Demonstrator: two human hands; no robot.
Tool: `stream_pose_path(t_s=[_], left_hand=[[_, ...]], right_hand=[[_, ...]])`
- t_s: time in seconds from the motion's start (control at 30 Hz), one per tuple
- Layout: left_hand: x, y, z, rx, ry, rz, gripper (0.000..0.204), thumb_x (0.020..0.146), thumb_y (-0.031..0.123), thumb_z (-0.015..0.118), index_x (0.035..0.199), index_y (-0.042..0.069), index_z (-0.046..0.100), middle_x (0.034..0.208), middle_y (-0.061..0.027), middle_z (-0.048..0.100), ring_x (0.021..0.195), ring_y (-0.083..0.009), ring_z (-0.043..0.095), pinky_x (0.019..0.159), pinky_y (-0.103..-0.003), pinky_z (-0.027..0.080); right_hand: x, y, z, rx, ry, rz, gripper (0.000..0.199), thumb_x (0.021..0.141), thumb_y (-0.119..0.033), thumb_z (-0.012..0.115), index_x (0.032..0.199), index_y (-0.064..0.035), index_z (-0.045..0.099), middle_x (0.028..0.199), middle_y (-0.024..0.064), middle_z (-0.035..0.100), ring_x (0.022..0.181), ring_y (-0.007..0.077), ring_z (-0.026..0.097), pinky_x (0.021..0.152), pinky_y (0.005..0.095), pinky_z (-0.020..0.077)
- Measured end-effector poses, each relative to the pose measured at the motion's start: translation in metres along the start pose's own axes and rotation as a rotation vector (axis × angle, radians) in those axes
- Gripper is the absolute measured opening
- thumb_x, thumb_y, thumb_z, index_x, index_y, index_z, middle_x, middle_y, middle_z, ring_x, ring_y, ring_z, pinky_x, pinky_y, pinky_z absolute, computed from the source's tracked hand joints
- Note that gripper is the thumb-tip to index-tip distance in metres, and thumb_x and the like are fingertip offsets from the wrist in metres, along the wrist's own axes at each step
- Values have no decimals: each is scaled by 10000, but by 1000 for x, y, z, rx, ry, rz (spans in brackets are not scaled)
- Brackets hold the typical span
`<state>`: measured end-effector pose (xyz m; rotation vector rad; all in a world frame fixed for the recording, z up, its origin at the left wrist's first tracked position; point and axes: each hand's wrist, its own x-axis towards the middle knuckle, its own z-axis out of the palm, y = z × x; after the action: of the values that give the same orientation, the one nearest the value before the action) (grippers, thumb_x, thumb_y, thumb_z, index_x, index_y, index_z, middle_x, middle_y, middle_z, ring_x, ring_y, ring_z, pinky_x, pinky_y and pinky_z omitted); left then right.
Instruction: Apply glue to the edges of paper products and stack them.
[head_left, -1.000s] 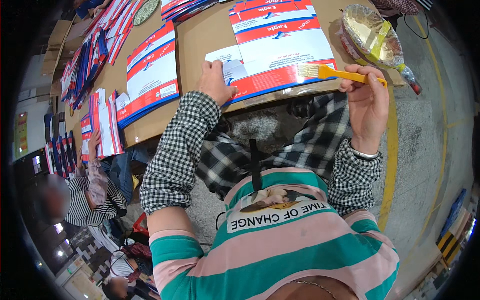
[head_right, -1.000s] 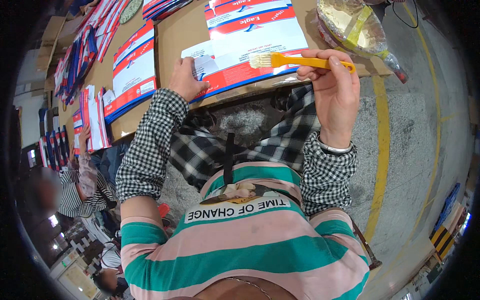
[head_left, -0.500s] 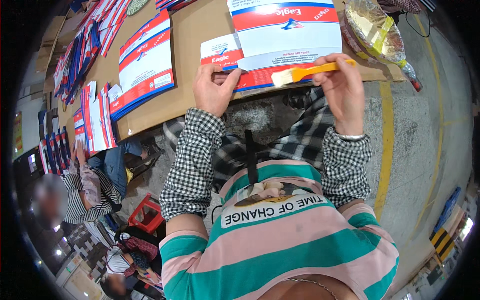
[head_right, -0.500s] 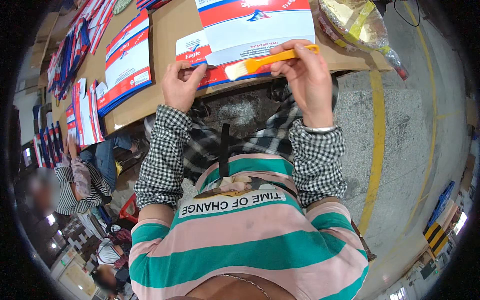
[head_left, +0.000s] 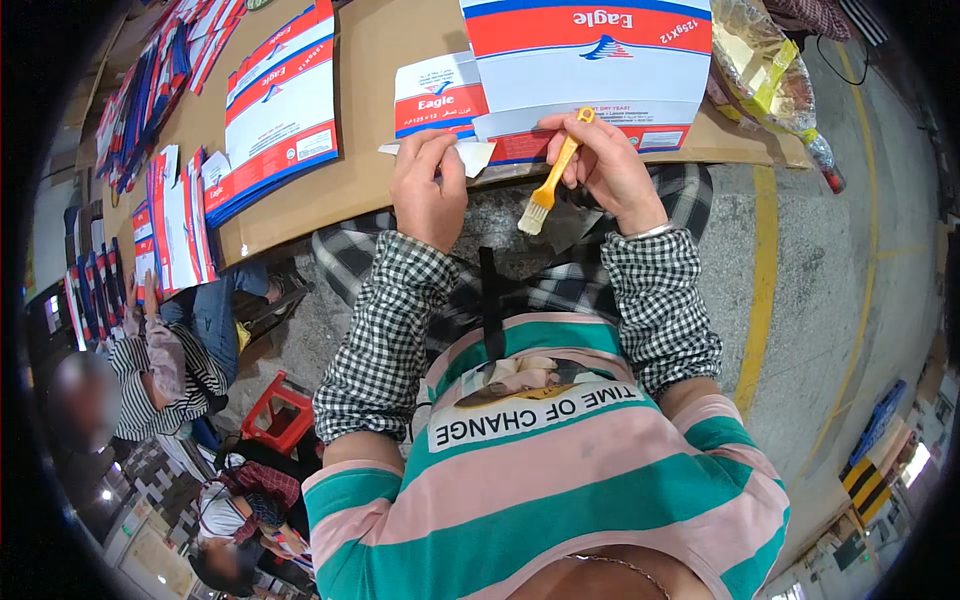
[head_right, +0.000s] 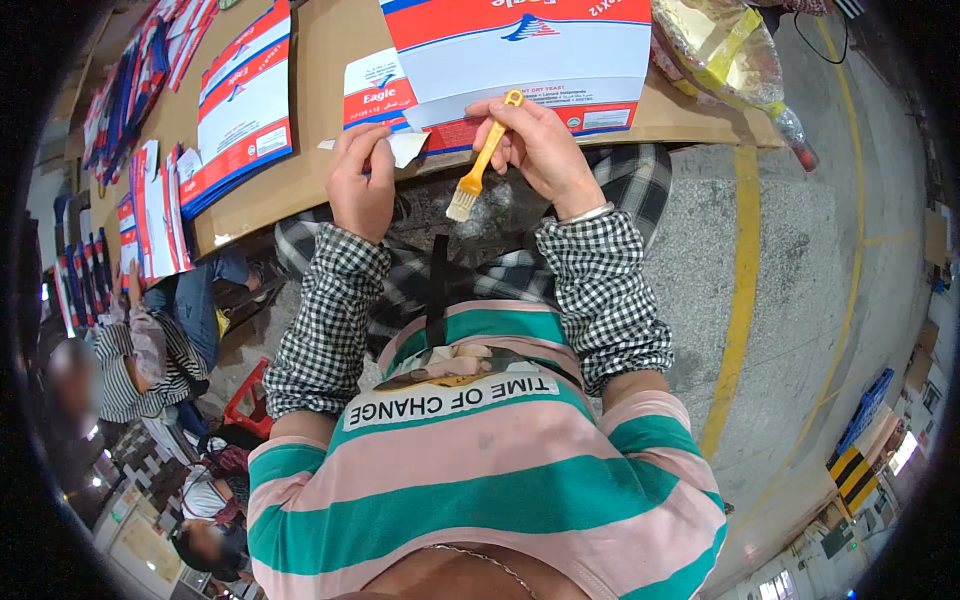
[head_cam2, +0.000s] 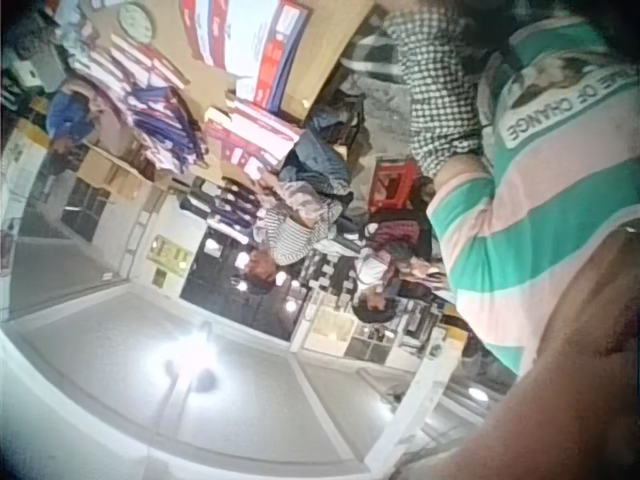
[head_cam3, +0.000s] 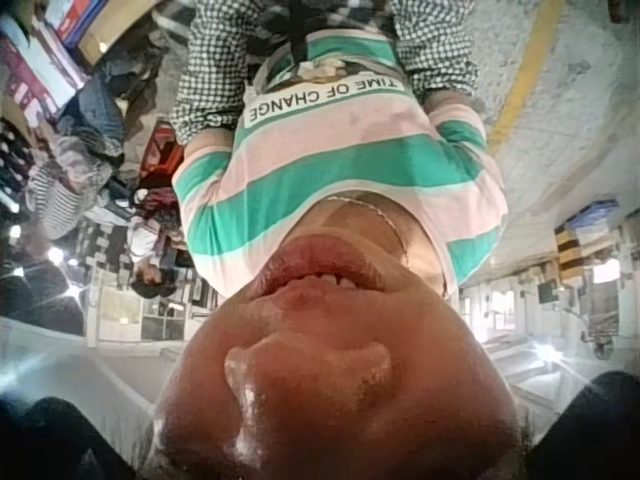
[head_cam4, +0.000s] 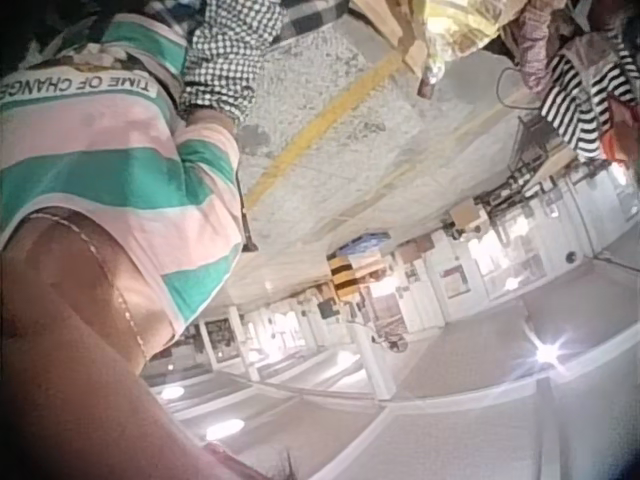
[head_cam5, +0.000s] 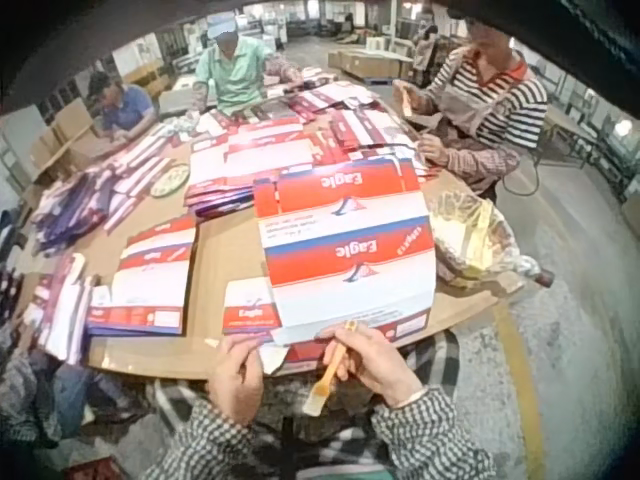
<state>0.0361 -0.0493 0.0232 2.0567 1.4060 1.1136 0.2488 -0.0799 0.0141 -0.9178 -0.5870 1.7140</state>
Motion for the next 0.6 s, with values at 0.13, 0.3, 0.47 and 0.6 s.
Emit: stream_pose_path(t_s=[0.13, 0.3, 0.47, 0.6], left_hand=[[-5, -2, 2, 49, -8, 99, 152, 813, 27, 530, 920, -45, 609, 985, -181, 579, 898, -322, 573, 803, -364, 458], [-11, -2, 4, 48, 36, 118, 150, 830, 19, 519, 936, -43, 604, 966, -173, 589, 904, -295, 578, 795, -340, 457], [-12, -2, 6, 45, 46, 101, 162, 836, 29, 515, 951, -41, 606, 988, -170, 583, 923, -291, 575, 816, -343, 456], [-11, -2, 8, 47, 53, 98, 171, 826, 21, 514, 952, -54, 602, 988, -182, 578, 922, -302, 574, 822, -355, 460]], right_hand=[[-1, -10, -4, 50, -52, -47, 315, 932, -221, 431, 1021, 54, 555, 774, 101, 615, 554, 94, 558, 517, 196, 472], [3, -14, 4, 144, -3, -219, 299, 920, -238, 459, 967, 42, 554, 865, 154, 625, 696, 169, 593, 670, 276, 498], [10, -11, 14, 83, 41, -304, 243, 925, -194, 446, 962, 23, 550, 887, 164, 624, 739, 169, 591, 709, 286, 489], [14, -9, 18, 36, 79, -362, 213, 925, -156, 429, 948, 22, 544, 890, 169, 623, 738, 166, 584, 704, 278, 486]])
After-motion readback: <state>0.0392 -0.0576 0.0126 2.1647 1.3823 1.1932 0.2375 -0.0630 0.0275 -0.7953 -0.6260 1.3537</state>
